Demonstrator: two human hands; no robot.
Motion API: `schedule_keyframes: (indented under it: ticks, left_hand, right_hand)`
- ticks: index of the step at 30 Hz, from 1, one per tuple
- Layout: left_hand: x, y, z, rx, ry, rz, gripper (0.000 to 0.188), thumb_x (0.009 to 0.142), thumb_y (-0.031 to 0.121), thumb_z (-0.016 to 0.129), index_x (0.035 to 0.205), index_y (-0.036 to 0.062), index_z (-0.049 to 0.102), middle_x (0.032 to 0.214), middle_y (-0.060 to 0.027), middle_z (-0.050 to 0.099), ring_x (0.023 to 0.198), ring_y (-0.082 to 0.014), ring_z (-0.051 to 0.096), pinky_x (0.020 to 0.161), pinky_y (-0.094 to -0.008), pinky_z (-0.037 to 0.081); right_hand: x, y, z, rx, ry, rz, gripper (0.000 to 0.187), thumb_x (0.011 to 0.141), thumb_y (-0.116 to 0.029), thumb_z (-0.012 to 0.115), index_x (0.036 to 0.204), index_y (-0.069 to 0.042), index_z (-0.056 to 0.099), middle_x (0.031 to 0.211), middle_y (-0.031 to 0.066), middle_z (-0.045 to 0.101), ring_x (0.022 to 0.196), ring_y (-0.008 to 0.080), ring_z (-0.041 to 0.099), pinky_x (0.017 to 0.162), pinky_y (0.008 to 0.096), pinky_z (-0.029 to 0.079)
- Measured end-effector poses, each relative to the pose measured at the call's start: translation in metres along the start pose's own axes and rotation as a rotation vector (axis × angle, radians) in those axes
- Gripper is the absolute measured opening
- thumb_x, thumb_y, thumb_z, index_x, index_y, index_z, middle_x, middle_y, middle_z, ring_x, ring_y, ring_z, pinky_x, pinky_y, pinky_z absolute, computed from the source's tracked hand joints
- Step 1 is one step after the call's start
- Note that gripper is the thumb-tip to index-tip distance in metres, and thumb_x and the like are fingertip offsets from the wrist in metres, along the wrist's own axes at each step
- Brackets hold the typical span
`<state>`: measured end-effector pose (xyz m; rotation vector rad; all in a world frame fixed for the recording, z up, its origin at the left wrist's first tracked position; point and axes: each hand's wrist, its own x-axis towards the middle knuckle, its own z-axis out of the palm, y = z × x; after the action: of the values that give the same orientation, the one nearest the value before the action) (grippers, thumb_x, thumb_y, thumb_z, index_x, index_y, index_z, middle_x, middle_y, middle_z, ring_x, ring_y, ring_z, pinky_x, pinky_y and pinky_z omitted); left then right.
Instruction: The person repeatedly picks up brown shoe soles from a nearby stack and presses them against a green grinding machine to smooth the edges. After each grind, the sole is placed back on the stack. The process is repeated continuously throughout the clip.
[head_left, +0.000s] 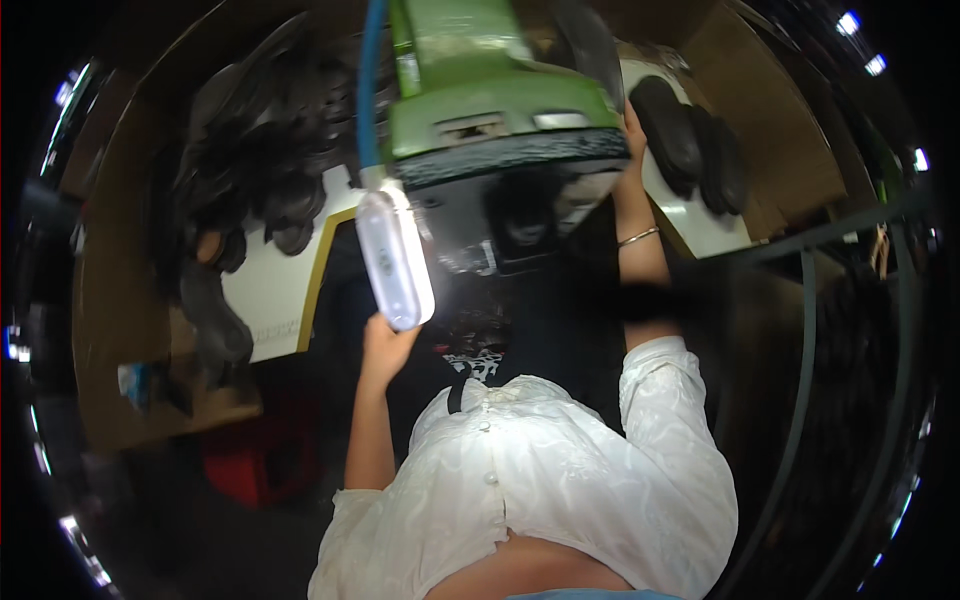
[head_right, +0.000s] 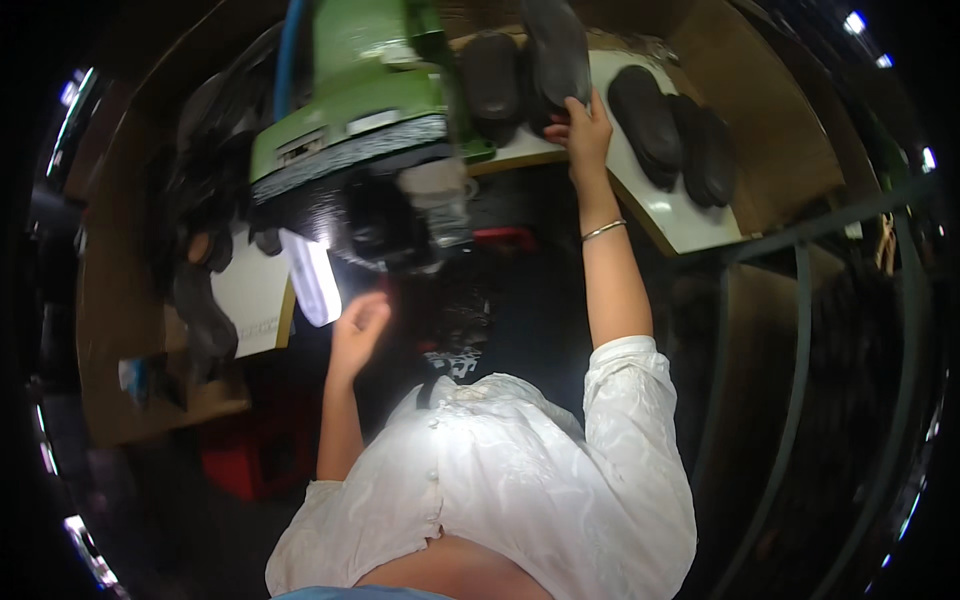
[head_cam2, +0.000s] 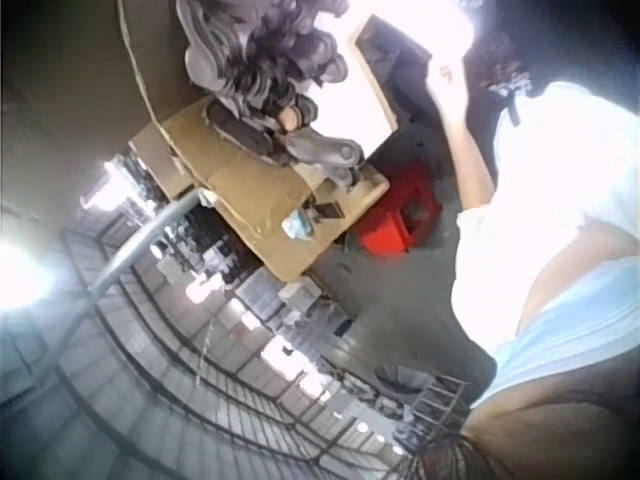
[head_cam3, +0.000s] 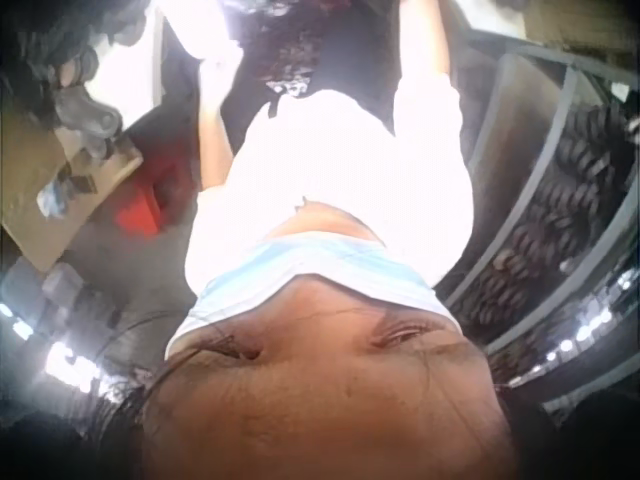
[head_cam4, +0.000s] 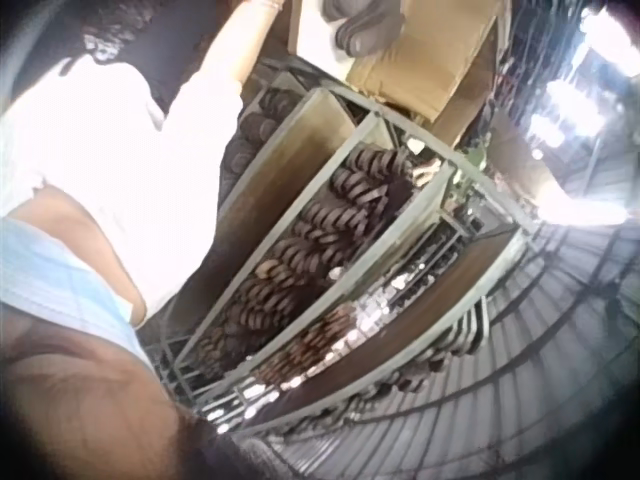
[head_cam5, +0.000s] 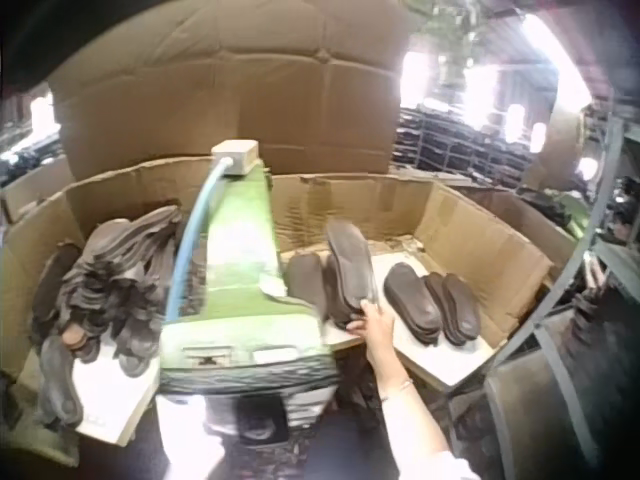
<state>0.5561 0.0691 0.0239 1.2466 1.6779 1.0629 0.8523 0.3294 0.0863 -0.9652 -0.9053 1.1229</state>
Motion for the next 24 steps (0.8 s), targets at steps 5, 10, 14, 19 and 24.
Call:
schedule_keyframes:
  ticks: [5, 10, 14, 19, 24]
  left_hand:
    - [0.022, -0.021, -0.098, 0.668, 0.881, 0.164, 0.046, 0.076, 0.027, 0.063, 0.115, 0.0051, 0.049, 0.119, -0.0157, 0.048, 0.116, -0.032, 0.039, 0.097, -0.0435, 0.027]
    - [0.017, -0.064, -0.184, 0.876, 1.166, -0.252, 0.057, 0.068, 0.038, 0.068, 0.113, 0.0106, 0.048, 0.128, -0.0226, 0.032, 0.118, -0.0383, 0.032, 0.097, -0.0474, 0.026]
    - [0.01, -0.072, -0.207, 0.867, 1.236, -0.089, 0.049, 0.063, 0.031, 0.073, 0.104, 0.0118, 0.053, 0.122, -0.0219, 0.038, 0.114, -0.0371, 0.037, 0.095, -0.0453, 0.03]
    - [-0.01, 0.055, -0.144, 0.414, 1.191, 0.55, 0.067, 0.056, 0.007, 0.074, 0.113, 0.0013, 0.04, 0.111, -0.0173, 0.048, 0.102, -0.0252, 0.049, 0.088, -0.0363, 0.04]
    - [-0.021, 0.078, -0.061, -0.31, 0.417, 0.709, 0.064, 0.061, 0.017, 0.06, 0.116, -0.0027, 0.033, 0.111, -0.0213, 0.048, 0.098, -0.0229, 0.05, 0.085, -0.0331, 0.041]
  right_hand:
    - [-0.018, 0.06, -0.021, -0.18, 0.043, 0.201, 0.048, 0.082, -0.015, 0.053, 0.127, -0.003, 0.037, 0.082, 0.0074, 0.058, 0.058, 0.0141, 0.056, 0.054, 0.0238, 0.046]
    - [-0.084, 0.13, -0.049, -0.475, -0.063, 0.132, 0.045, 0.081, -0.01, 0.054, 0.124, -0.001, 0.041, 0.094, 0.0082, 0.057, 0.073, 0.0145, 0.055, 0.068, 0.0242, 0.045]
    - [-0.123, 0.156, -0.08, -0.521, -0.129, 0.165, 0.043, 0.08, -0.006, 0.054, 0.122, 0.0, 0.044, 0.103, 0.0089, 0.056, 0.085, 0.0148, 0.055, 0.079, 0.0245, 0.044]
    - [-0.152, 0.123, -0.102, -0.284, -0.063, 0.444, 0.047, 0.077, -0.004, 0.059, 0.121, 0.0, 0.044, 0.117, 0.0111, 0.048, 0.103, 0.0213, 0.05, 0.078, 0.0308, 0.048]
    - [-0.199, 0.052, -0.031, -0.087, -0.688, 0.569, 0.055, 0.075, -0.009, 0.064, 0.123, 0.002, 0.039, 0.124, 0.0183, 0.043, 0.104, 0.024, 0.051, 0.061, 0.0278, 0.053]
